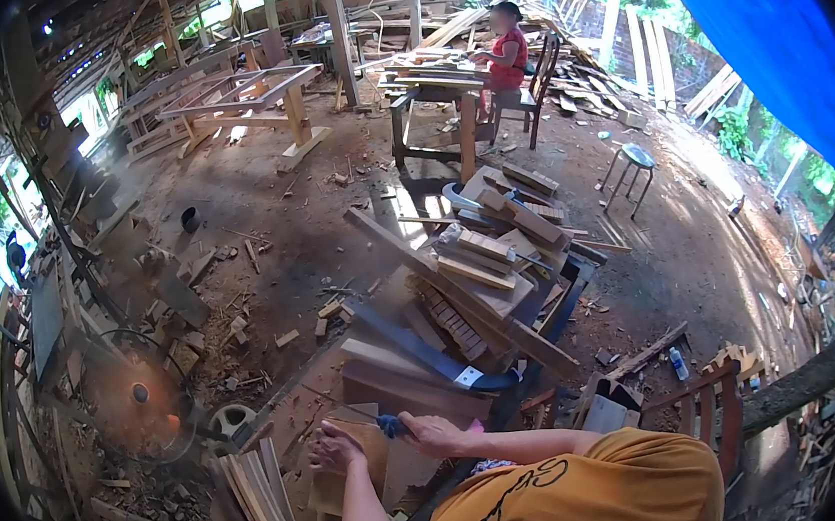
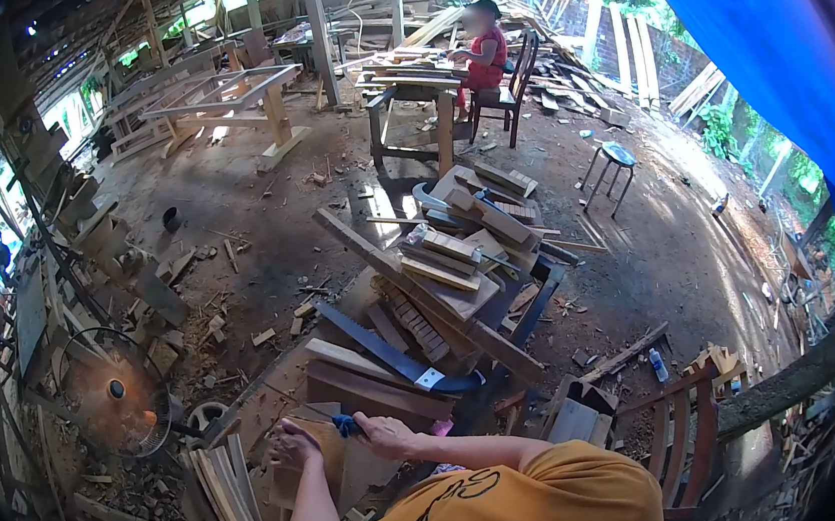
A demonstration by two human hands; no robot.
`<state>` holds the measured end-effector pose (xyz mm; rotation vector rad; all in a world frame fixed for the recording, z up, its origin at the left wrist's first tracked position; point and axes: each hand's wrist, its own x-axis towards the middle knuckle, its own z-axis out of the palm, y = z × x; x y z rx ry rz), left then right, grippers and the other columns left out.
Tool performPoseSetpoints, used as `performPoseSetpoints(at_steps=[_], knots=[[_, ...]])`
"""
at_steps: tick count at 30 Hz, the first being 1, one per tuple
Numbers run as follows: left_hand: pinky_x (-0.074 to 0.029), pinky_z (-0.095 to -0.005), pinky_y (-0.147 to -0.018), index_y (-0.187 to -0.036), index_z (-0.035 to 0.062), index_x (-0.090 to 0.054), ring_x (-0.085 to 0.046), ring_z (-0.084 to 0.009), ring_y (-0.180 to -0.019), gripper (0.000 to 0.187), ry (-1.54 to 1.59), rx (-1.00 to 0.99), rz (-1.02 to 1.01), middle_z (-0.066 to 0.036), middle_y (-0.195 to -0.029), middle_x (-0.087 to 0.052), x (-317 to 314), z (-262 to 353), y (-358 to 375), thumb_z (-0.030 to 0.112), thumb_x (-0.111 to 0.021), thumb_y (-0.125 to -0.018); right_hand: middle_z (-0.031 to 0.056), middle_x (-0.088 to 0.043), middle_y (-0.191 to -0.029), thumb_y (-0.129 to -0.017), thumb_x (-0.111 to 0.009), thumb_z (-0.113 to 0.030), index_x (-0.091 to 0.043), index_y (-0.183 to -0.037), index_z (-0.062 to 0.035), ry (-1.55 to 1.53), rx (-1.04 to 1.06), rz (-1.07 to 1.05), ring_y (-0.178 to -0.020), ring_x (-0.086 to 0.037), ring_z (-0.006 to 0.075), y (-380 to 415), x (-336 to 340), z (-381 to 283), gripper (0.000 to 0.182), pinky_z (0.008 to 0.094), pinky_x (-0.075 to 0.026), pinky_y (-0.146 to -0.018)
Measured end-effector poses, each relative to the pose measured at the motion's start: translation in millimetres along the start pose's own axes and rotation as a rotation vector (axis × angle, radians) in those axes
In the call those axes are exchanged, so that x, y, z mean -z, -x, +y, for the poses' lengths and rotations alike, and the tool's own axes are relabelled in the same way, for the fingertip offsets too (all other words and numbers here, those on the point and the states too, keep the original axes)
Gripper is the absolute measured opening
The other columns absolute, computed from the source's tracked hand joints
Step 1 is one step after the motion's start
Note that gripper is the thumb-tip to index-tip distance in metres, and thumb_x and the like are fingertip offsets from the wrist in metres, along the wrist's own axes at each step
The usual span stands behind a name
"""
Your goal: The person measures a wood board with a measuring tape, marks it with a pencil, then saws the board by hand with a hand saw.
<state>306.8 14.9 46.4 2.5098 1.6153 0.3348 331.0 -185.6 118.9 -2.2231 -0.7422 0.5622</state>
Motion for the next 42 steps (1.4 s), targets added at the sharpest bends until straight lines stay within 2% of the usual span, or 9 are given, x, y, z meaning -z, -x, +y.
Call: performPoseSetpoints(at_steps=[4,8,10,14,20,23,27,31,42], knots=[[-0.031,-0.0524,-0.099,-0.104,0.0115,-0.065,-0.053,-0.0347,-0.110,0.048,0.005,0.009,-0.054,-0.018,-0.112,-0.061,16.2,5.6,0.8,0.045,-0.032,-0.099,0.0291,-0.063,-0.096,-0.099,-0.044,-0.031,-0.041,-0.113,-0.0061,-0.005,-0.043,-0.040,-0.091,-0.059,0.0481,0.9,-0.4,-3.3,0.029,0.0543,-0.045,-0.078],[-0.031,-0.0526,-0.099,-0.103,0.0114,-0.066,-0.053,-0.0345,-0.111,0.049,0.004,0.004,-0.030,-0.018,-0.112,-0.062,16.3,6.1,0.5,0.046,-0.031,-0.099,0.0292,-0.063,-0.096,-0.099,-0.045,-0.030,-0.041,-0.113,-0.0056,-0.034,-0.053,-0.024,-0.090,-0.059,0.0486,4.3,-3.8,1.5,0.029,0.0550,-0.044,-0.077],[-0.031,-0.0530,-0.099,-0.102,0.0118,-0.067,-0.053,-0.0346,-0.111,0.049,0.025,-0.003,0.035,-0.018,-0.112,-0.062,14.4,5.8,1.3,0.047,-0.033,-0.098,0.0286,-0.063,-0.088,-0.097,-0.047,-0.030,-0.040,-0.108,-0.0051,-0.031,-0.003,0.058,-0.086,-0.061,0.0485,7.8,-4.0,2.3,0.029,0.0565,-0.045,-0.075],[-0.033,-0.0544,-0.094,-0.098,0.0167,-0.068,-0.054,-0.0321,-0.108,0.045,0.133,0.000,0.022,-0.013,-0.110,-0.063,-3.2,1.3,-3.1,0.050,-0.038,-0.096,0.0273,-0.063,-0.089,-0.091,-0.052,-0.026,-0.039,-0.110,-0.0072,0.048,-0.150,0.067,-0.087,-0.061,0.0474,10.0,-5.7,15.1,0.030,0.0579,-0.047,-0.079],[-0.030,-0.0497,-0.100,-0.104,0.0159,-0.068,-0.053,-0.0336,-0.111,0.046,0.033,0.022,-0.008,-0.014,-0.114,-0.063,8.6,3.6,-4.1,0.047,-0.035,-0.099,0.0252,-0.063,-0.088,-0.087,-0.059,-0.017,-0.046,-0.116,-0.0063,0.086,0.006,0.179,-0.085,-0.061,0.0453,11.0,10.7,4.2,0.033,0.0518,-0.048,-0.075],[-0.030,-0.0495,-0.099,-0.105,0.0154,-0.068,-0.053,-0.0331,-0.111,0.047,0.017,0.022,-0.042,-0.014,-0.113,-0.063,9.3,4.6,-3.8,0.048,-0.034,-0.099,0.0225,-0.061,-0.086,-0.088,-0.059,-0.021,-0.045,-0.115,-0.0054,0.151,0.088,0.233,-0.081,-0.063,0.0432,9.5,11.1,1.1,0.034,0.0516,-0.051,-0.070],[-0.031,-0.0490,-0.097,-0.103,0.0153,-0.068,-0.054,-0.0314,-0.108,0.047,0.006,0.005,-0.006,-0.013,-0.112,-0.063,8.3,4.4,-3.2,0.049,-0.035,-0.099,0.0220,-0.061,-0.085,-0.089,-0.059,-0.023,-0.045,-0.120,-0.0063,0.184,0.119,0.174,-0.077,-0.063,0.0431,6.1,4.1,6.1,0.038,0.0520,-0.052,-0.067],[-0.034,-0.0485,-0.093,-0.106,0.0182,-0.067,-0.056,-0.0300,-0.104,0.044,-0.082,0.010,-0.006,-0.010,-0.108,-0.064,10.8,6.9,-3.7,0.051,-0.039,-0.098,0.0221,-0.061,-0.083,-0.090,-0.057,-0.025,-0.046,-0.116,-0.0061,0.186,0.127,0.084,-0.073,-0.064,0.0420,-1.1,2.1,5.8,0.034,0.0511,-0.053,-0.062],[-0.033,-0.0516,-0.096,-0.103,0.0166,-0.067,-0.057,-0.0328,-0.105,0.048,-0.112,0.019,0.012,-0.012,-0.106,-0.064,15.6,11.6,-1.9,0.054,-0.038,-0.097,0.0214,-0.062,-0.082,-0.090,-0.056,-0.022,-0.047,-0.116,-0.0021,0.247,0.147,-0.040,-0.071,-0.065,0.0397,-12.5,6.6,11.1,0.034,0.0487,-0.053,-0.061]])
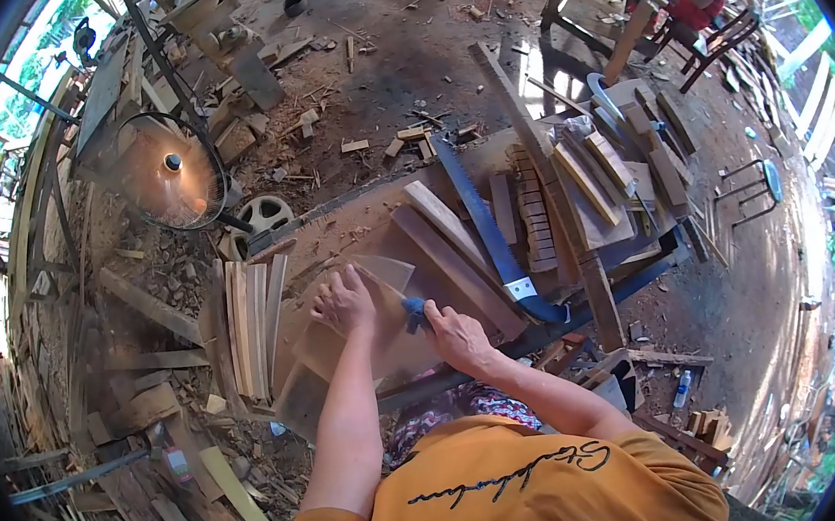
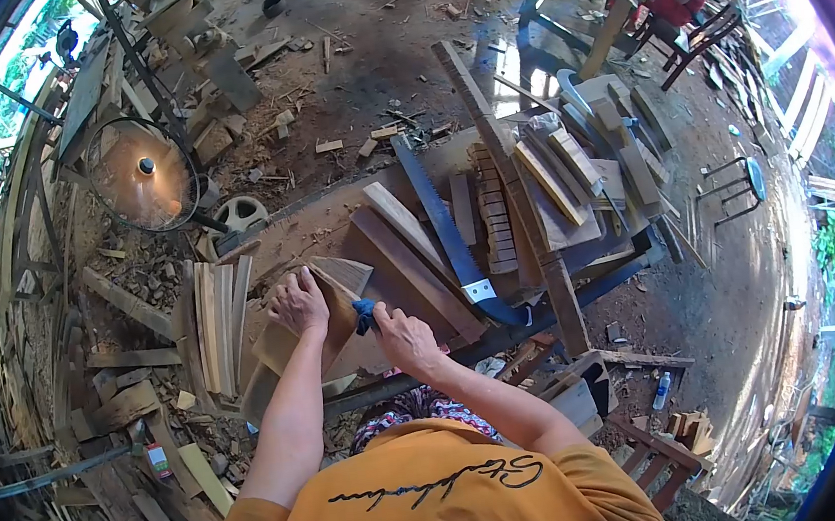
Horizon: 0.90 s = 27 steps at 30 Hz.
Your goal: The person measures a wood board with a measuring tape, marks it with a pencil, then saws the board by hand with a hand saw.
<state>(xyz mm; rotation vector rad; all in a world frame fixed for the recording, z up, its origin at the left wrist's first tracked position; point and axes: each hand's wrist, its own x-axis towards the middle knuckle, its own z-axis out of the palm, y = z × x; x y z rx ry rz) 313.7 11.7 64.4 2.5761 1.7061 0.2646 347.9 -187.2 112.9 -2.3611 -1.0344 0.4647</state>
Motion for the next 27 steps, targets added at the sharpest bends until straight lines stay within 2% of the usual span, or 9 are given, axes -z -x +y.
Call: performPoseSetpoints(at_steps=[1,2,4,5,6,8,15,19,27], knots=[[-0.033,-0.0531,-0.096,-0.102,0.0162,-0.067,-0.057,-0.0332,-0.105,0.047,0.015,-0.001,-0.014,-0.012,-0.104,-0.065,3.0,1.3,-0.8,0.054,-0.039,-0.096,0.0214,-0.063,-0.084,-0.090,-0.056,-0.021,-0.048,-0.117,-0.0017,0.026,-0.038,-0.027,-0.073,-0.065,0.0393,0.3,-0.7,-3.1,0.034,0.0485,-0.054,-0.062],[-0.033,-0.0535,-0.096,-0.099,0.0141,-0.067,-0.057,-0.0337,-0.103,0.045,0.060,-0.012,-0.004,-0.014,-0.102,-0.065,5.3,-0.7,-0.8,0.052,-0.042,-0.096,0.0203,-0.064,-0.081,-0.089,-0.056,-0.018,-0.044,-0.120,-0.0007,0.106,-0.002,0.014,-0.061,-0.067,0.0358,0.1,-11.7,0.2,0.038,0.0451,-0.055,-0.052],[-0.032,-0.0563,-0.098,-0.096,0.0120,-0.067,-0.056,-0.0362,-0.100,0.041,0.224,-0.075,0.012,-0.016,-0.098,-0.065,-10.2,-3.7,-1.1,0.048,-0.047,-0.094,0.0205,-0.066,-0.080,-0.089,-0.051,-0.014,-0.047,-0.115,0.0009,0.084,0.007,-0.110,-0.065,-0.070,0.0342,-13.3,-19.7,1.8,0.030,0.0429,-0.057,-0.052],[-0.033,-0.0567,-0.096,-0.096,0.0126,-0.067,-0.056,-0.0374,-0.098,0.039,0.381,-0.092,0.076,-0.016,-0.095,-0.065,-34.7,-10.9,-3.8,0.047,-0.049,-0.094,0.0207,-0.067,-0.080,-0.089,-0.050,-0.014,-0.048,-0.112,0.0012,0.038,-0.031,-0.026,-0.068,-0.070,0.0349,-26.3,-27.7,-0.5,0.027,0.0422,-0.058,-0.053],[-0.034,-0.0559,-0.094,-0.097,0.0120,-0.067,-0.057,-0.0366,-0.100,0.040,0.263,-0.053,-0.012,-0.015,-0.097,-0.065,-18.2,-5.8,-2.7,0.047,-0.046,-0.095,0.0215,-0.068,-0.082,-0.089,-0.050,-0.012,-0.049,-0.113,0.0015,0.020,-0.023,-0.064,-0.067,-0.070,0.0347,-39.6,-29.4,-1.9,0.027,0.0423,-0.058,-0.055],[-0.036,-0.0547,-0.091,-0.097,0.0127,-0.066,-0.057,-0.0361,-0.099,0.042,0.065,-0.044,0.055,-0.014,-0.099,-0.064,-11.1,-2.0,-1.4,0.047,-0.043,-0.097,0.0220,-0.068,-0.088,-0.088,-0.050,-0.010,-0.048,-0.115,0.0018,0.070,-0.028,-0.013,-0.077,-0.071,0.0345,-59.4,-28.8,-18.5,0.030,0.0414,-0.058,-0.064],[-0.038,-0.0536,-0.090,-0.099,0.0146,-0.065,-0.059,-0.0355,-0.098,0.042,-0.020,-0.058,0.067,-0.014,-0.098,-0.064,-2.6,0.7,2.3,0.047,-0.038,-0.099,0.0207,-0.068,-0.086,-0.090,-0.049,-0.012,-0.044,-0.121,0.0027,0.068,-0.032,-0.064,-0.077,-0.070,0.0332,-13.2,-11.3,-13.2,0.035,0.0401,-0.057,-0.065],[-0.038,-0.0531,-0.089,-0.100,0.0147,-0.065,-0.059,-0.0358,-0.098,0.045,-0.017,-0.041,0.059,-0.014,-0.098,-0.064,-16.2,-5.6,-2.9,0.050,-0.038,-0.099,0.0204,-0.068,-0.087,-0.090,-0.048,-0.010,-0.044,-0.119,0.0034,0.074,-0.047,-0.058,-0.079,-0.071,0.0328,-62.9,-25.0,-31.1,0.032,0.0395,-0.057,-0.064],[-0.039,-0.0535,-0.088,-0.101,0.0150,-0.065,-0.059,-0.0353,-0.099,0.044,-0.016,-0.048,0.052,-0.014,-0.102,-0.065,-8.3,-2.8,-1.9,0.051,-0.038,-0.098,0.0218,-0.068,-0.088,-0.091,-0.047,-0.009,-0.044,-0.117,0.0038,0.071,-0.082,-0.124,-0.080,-0.070,0.0348,-47.1,-22.0,-29.5,0.030,0.0412,-0.057,-0.065]])
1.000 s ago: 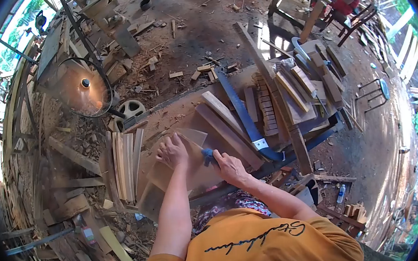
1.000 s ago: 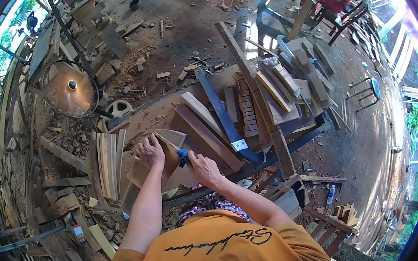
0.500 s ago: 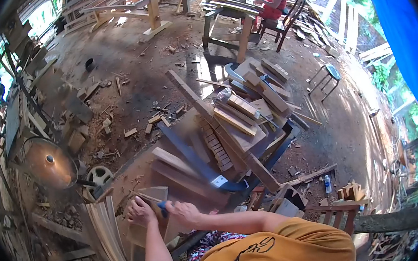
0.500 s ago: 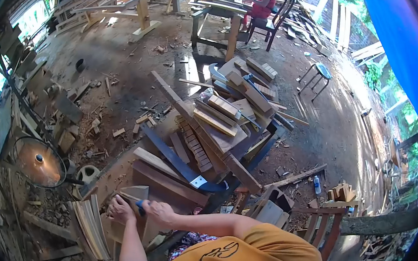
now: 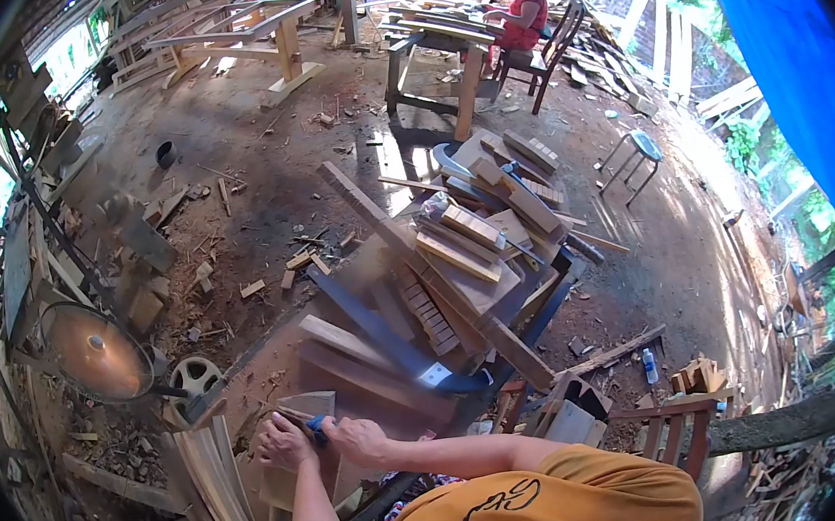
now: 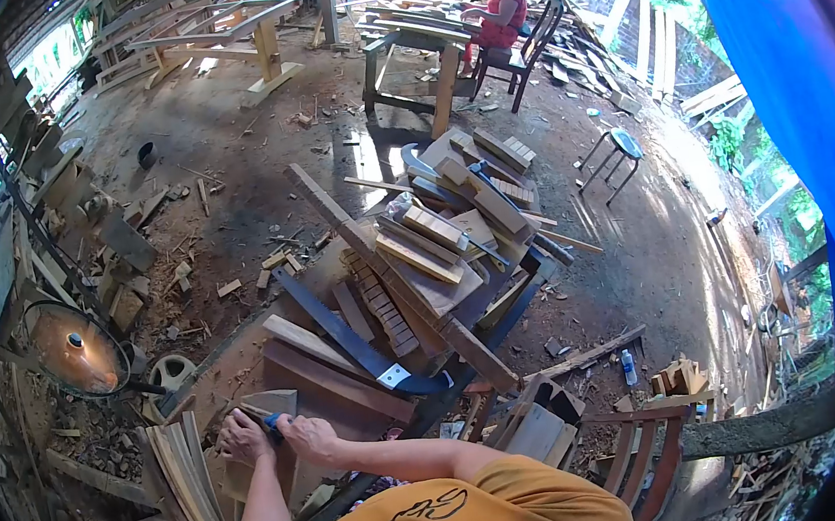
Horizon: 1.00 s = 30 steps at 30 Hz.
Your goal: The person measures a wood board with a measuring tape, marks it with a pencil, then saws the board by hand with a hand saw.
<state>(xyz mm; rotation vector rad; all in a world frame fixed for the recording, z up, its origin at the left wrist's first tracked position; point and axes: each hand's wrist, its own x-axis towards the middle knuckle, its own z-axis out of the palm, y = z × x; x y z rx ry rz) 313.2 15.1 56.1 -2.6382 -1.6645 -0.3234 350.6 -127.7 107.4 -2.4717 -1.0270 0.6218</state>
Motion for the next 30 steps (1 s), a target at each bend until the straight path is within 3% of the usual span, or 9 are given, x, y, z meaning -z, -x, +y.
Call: performPoseSetpoints(at_steps=[6,11,18,24,30], knots=[[-0.041,-0.0531,-0.085,-0.102,0.0149,-0.065,-0.060,-0.0349,-0.097,0.044,-0.055,0.016,-0.080,-0.014,-0.101,-0.064,-4.1,-4.9,-3.2,0.050,-0.039,-0.098,0.0246,-0.068,-0.091,-0.090,-0.048,-0.008,-0.045,-0.112,0.0049,-0.046,-0.018,0.035,-0.083,-0.071,0.0351,-24.7,-6.6,-15.3,0.026,0.0415,-0.057,-0.069],[-0.041,-0.0525,-0.084,-0.100,0.0147,-0.065,-0.060,-0.0346,-0.095,0.043,-0.020,-0.016,0.028,-0.014,-0.098,-0.064,-1.1,-1.1,1.7,0.050,-0.040,-0.098,0.0239,-0.068,-0.089,-0.089,-0.048,-0.008,-0.046,-0.110,0.0027,-0.078,-0.010,-0.015,-0.084,-0.069,0.0369,13.4,16.0,-1.3,0.023,0.0438,-0.056,-0.068],[-0.040,-0.0518,-0.085,-0.101,0.0146,-0.065,-0.059,-0.0346,-0.096,0.043,-0.048,0.002,-0.077,-0.014,-0.099,-0.063,-1.1,-5.2,-1.8,0.049,-0.039,-0.098,0.0241,-0.067,-0.086,-0.089,-0.049,-0.010,-0.046,-0.108,0.0010,-0.080,0.017,0.051,-0.083,-0.069,0.0382,-17.5,-5.9,-12.0,0.022,0.0457,-0.055,-0.067],[-0.040,-0.0523,-0.085,-0.101,0.0147,-0.065,-0.060,-0.0350,-0.094,0.043,-0.021,-0.022,0.029,-0.014,-0.098,-0.064,-1.5,-4.7,3.3,0.050,-0.040,-0.097,0.0224,-0.069,-0.089,-0.086,-0.053,-0.007,-0.048,-0.105,0.0018,-0.058,-0.051,-0.052,-0.085,-0.071,0.0339,13.4,20.3,-7.2,0.021,0.0419,-0.057,-0.069],[-0.040,-0.0523,-0.085,-0.096,0.0150,-0.064,-0.060,-0.0345,-0.094,0.041,-0.021,0.015,-0.021,-0.014,-0.099,-0.064,-1.3,-1.9,-0.5,0.049,-0.041,-0.097,0.0249,-0.067,-0.087,-0.092,-0.046,-0.014,-0.048,-0.107,0.0012,-0.077,0.025,0.062,-0.083,-0.069,0.0378,-18.4,-7.1,-10.7,0.022,0.0458,-0.055,-0.068]])
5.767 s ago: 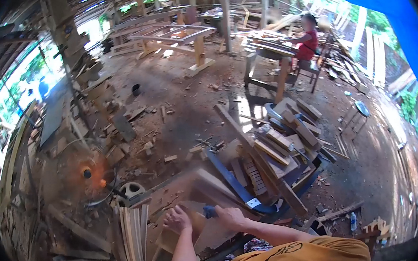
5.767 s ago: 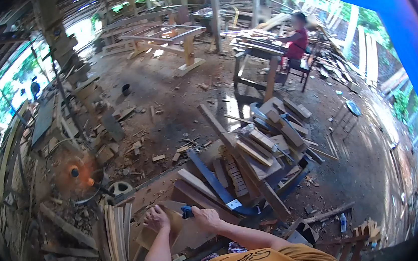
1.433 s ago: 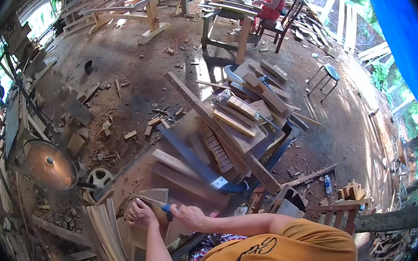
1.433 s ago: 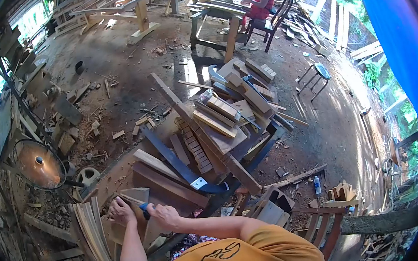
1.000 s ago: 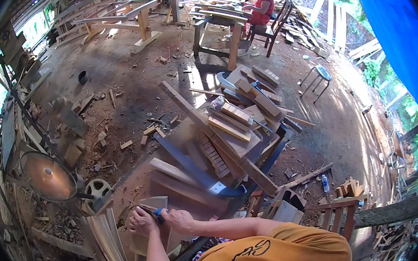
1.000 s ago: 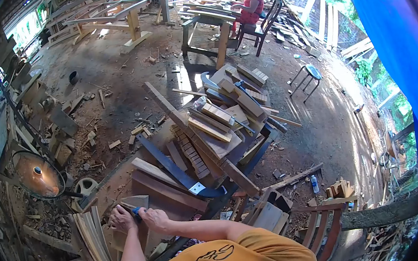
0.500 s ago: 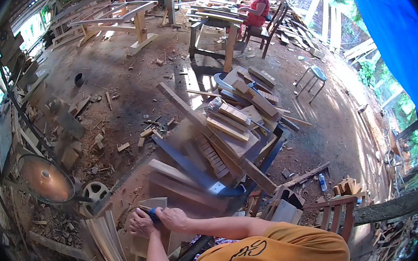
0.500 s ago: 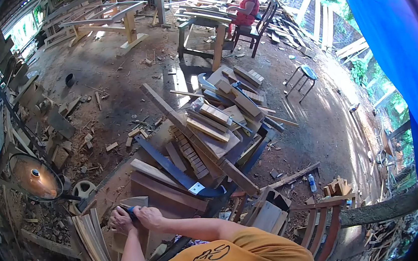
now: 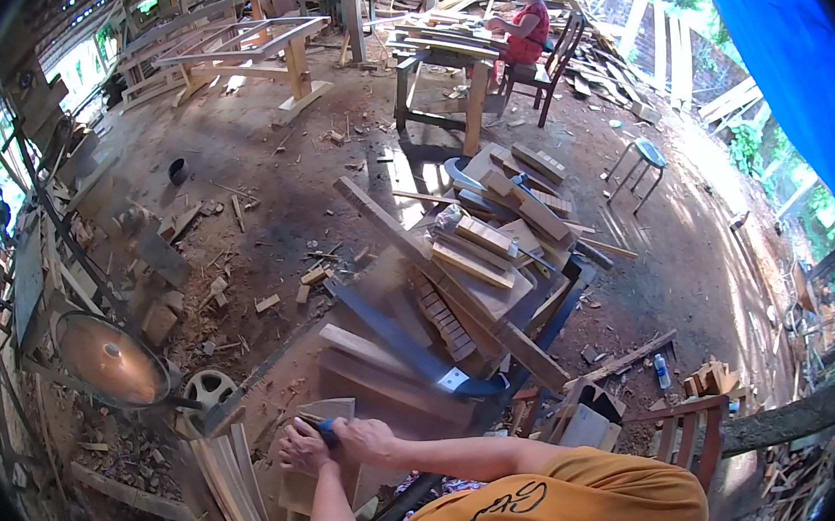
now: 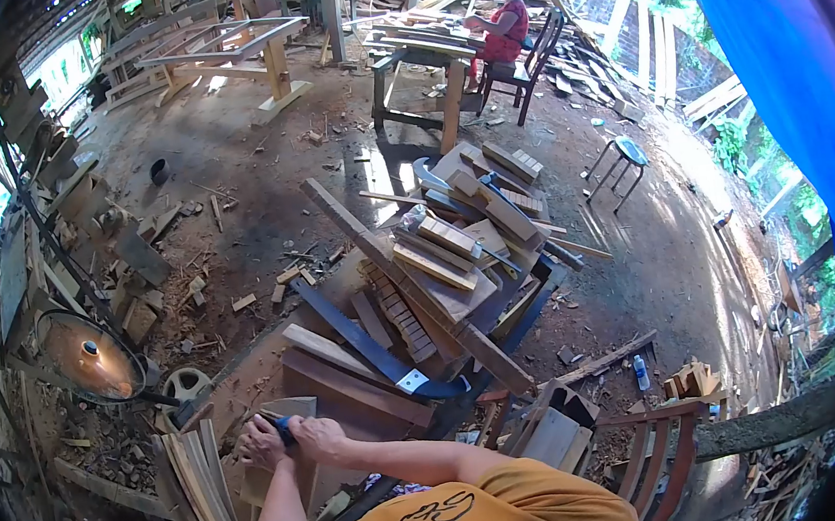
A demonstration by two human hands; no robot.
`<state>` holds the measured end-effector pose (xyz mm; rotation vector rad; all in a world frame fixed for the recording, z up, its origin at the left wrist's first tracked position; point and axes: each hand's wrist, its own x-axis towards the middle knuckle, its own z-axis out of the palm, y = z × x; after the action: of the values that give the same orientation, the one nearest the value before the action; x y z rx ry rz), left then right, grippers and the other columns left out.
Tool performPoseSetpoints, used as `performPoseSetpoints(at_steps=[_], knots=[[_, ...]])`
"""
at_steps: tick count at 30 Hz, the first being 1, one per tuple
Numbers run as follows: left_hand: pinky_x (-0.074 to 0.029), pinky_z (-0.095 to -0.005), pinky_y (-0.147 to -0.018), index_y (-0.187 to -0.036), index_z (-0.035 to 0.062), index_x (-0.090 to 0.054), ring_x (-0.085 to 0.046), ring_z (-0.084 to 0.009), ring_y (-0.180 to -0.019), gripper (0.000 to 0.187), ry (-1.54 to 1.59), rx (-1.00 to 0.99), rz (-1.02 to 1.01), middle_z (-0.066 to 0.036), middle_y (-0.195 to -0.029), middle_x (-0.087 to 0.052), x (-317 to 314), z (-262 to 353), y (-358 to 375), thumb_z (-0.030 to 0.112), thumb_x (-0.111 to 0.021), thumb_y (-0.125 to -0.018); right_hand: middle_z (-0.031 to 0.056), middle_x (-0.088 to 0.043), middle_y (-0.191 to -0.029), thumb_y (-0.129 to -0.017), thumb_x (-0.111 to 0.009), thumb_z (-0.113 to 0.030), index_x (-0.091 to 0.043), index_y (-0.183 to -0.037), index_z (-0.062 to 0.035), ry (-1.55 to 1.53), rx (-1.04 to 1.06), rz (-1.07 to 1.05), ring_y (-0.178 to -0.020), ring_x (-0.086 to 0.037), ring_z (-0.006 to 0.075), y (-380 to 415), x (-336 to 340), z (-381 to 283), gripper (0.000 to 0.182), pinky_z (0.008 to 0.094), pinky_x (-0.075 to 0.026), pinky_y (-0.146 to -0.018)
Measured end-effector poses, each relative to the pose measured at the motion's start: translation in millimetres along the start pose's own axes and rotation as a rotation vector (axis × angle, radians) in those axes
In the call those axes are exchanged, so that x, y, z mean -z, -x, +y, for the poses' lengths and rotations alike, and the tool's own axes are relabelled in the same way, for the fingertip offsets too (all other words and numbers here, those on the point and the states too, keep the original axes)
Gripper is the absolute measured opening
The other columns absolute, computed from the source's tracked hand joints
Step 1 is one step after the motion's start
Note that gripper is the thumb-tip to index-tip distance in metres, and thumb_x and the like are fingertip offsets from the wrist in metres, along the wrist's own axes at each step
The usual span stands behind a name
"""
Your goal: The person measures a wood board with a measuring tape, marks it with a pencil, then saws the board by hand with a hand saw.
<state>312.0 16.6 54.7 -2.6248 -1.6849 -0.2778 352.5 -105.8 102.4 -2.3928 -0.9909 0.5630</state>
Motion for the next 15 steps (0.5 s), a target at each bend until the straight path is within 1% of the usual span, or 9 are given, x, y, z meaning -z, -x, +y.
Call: performPoseSetpoints(at_steps=[1,3,5,7,8,12,14,15], knots=[[-0.040,-0.0523,-0.085,-0.096,0.0150,-0.064,-0.060,-0.0345,-0.094,0.041,0.003,-0.002,0.005,-0.014,-0.099,-0.064,3.2,1.3,0.3,0.049,-0.041,-0.097,0.0249,-0.067,-0.087,-0.092,-0.046,-0.014,-0.048,-0.107,0.0012,0.000,0.002,0.006,-0.083,-0.069,0.0378,9.2,2.6,5.7,0.022,0.0458,-0.055,-0.068],[-0.040,-0.0524,-0.086,-0.096,0.0151,-0.064,-0.059,-0.0346,-0.096,0.041,0.025,-0.020,0.007,-0.014,-0.100,-0.064,10.4,3.6,3.2,0.049,-0.041,-0.097,0.0250,-0.067,-0.089,-0.092,-0.045,-0.013,-0.049,-0.106,0.0003,-0.014,-0.052,-0.064,-0.085,-0.069,0.0386,31.6,24.7,5.3,0.020,0.0462,-0.055,-0.070],[-0.039,-0.0524,-0.086,-0.096,0.0150,-0.064,-0.059,-0.0345,-0.097,0.040,0.016,-0.008,-0.022,-0.014,-0.102,-0.064,8.4,2.3,3.1,0.048,-0.041,-0.098,0.0248,-0.067,-0.089,-0.092,-0.044,-0.013,-0.050,-0.106,0.0000,-0.021,-0.074,-0.070,-0.085,-0.068,0.0394,31.0,25.5,3.9,0.020,0.0473,-0.054,-0.070],[-0.040,-0.0523,-0.086,-0.097,0.0148,-0.064,-0.059,-0.0345,-0.096,0.041,0.011,-0.006,0.003,-0.015,-0.102,-0.064,3.0,1.5,1.2,0.048,-0.041,-0.097,0.0217,-0.069,-0.090,-0.089,-0.049,-0.011,-0.049,-0.106,0.0017,0.024,-0.055,-0.083,-0.085,-0.070,0.0340,12.7,22.6,-3.9,0.021,0.0417,-0.056,-0.071],[-0.040,-0.0520,-0.085,-0.098,0.0142,-0.065,-0.060,-0.0344,-0.094,0.041,0.000,-0.005,-0.023,-0.015,-0.100,-0.064,3.9,1.7,-0.9,0.048,-0.041,-0.097,0.0241,-0.068,-0.088,-0.090,-0.046,-0.011,-0.049,-0.103,0.0011,-0.027,-0.049,-0.033,-0.084,-0.069,0.0390,1.4,18.9,-7.9,0.018,0.0468,-0.055,-0.069],[-0.041,-0.0513,-0.084,-0.099,0.0135,-0.065,-0.061,-0.0345,-0.092,0.042,-0.021,-0.003,-0.047,-0.015,-0.098,-0.065,3.7,-0.3,-1.0,0.048,-0.042,-0.097,0.0235,-0.068,-0.090,-0.090,-0.046,-0.010,-0.048,-0.102,0.0009,-0.029,-0.045,-0.050,-0.085,-0.069,0.0388,1.8,17.6,-10.6,0.016,0.0458,-0.055,-0.070],[-0.041,-0.0506,-0.084,-0.099,0.0131,-0.065,-0.061,-0.0345,-0.092,0.042,-0.003,-0.031,0.049,-0.015,-0.097,-0.065,3.6,1.4,2.1,0.048,-0.042,-0.097,0.0236,-0.068,-0.092,-0.089,-0.048,-0.009,-0.048,-0.104,0.0005,-0.028,-0.061,-0.079,-0.086,-0.069,0.0387,21.7,26.0,-2.0,0.017,0.0455,-0.055,-0.071],[-0.041,-0.0506,-0.084,-0.099,0.0131,-0.065,-0.061,-0.0345,-0.092,0.042,-0.001,-0.028,0.046,-0.015,-0.097,-0.065,3.3,2.5,1.6,0.048,-0.042,-0.097,0.0236,-0.068,-0.092,-0.089,-0.048,-0.009,-0.048,-0.104,0.0005,-0.024,-0.061,-0.082,-0.086,-0.069,0.0387,24.7,28.8,-0.7,0.017,0.0455,-0.055,-0.071]])
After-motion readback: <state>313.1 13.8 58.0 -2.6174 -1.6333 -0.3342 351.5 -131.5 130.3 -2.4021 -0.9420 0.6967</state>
